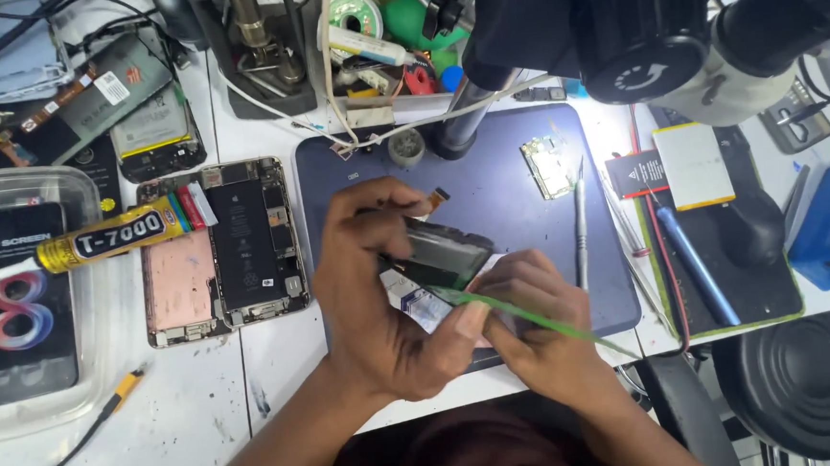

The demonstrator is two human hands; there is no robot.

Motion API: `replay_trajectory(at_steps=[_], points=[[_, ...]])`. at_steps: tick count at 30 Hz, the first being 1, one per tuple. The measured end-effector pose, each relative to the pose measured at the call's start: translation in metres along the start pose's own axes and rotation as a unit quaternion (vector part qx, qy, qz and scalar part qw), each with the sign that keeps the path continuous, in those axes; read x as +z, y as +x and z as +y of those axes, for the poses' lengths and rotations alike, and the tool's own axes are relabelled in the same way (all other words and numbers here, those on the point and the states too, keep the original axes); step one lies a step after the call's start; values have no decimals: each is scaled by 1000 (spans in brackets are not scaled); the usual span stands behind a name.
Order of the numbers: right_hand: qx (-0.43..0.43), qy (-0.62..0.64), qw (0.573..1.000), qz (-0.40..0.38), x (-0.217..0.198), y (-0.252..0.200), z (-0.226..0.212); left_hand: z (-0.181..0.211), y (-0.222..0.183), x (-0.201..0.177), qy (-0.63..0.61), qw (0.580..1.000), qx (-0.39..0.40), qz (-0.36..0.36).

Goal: Disassembling a mobile phone using prying tools and tweezers on a repair bench

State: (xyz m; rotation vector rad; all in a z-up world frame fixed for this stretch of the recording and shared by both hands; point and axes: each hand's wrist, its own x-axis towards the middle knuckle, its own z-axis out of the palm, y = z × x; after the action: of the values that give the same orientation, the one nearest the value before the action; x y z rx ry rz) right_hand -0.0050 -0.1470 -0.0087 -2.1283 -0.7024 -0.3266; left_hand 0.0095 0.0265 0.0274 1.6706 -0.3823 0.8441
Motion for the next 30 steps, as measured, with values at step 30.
replay_trajectory(at_steps=[30], points=[[-142, -84, 986, -14, -15, 41, -26, -33, 6, -12, -370, 902, -179, 133]])
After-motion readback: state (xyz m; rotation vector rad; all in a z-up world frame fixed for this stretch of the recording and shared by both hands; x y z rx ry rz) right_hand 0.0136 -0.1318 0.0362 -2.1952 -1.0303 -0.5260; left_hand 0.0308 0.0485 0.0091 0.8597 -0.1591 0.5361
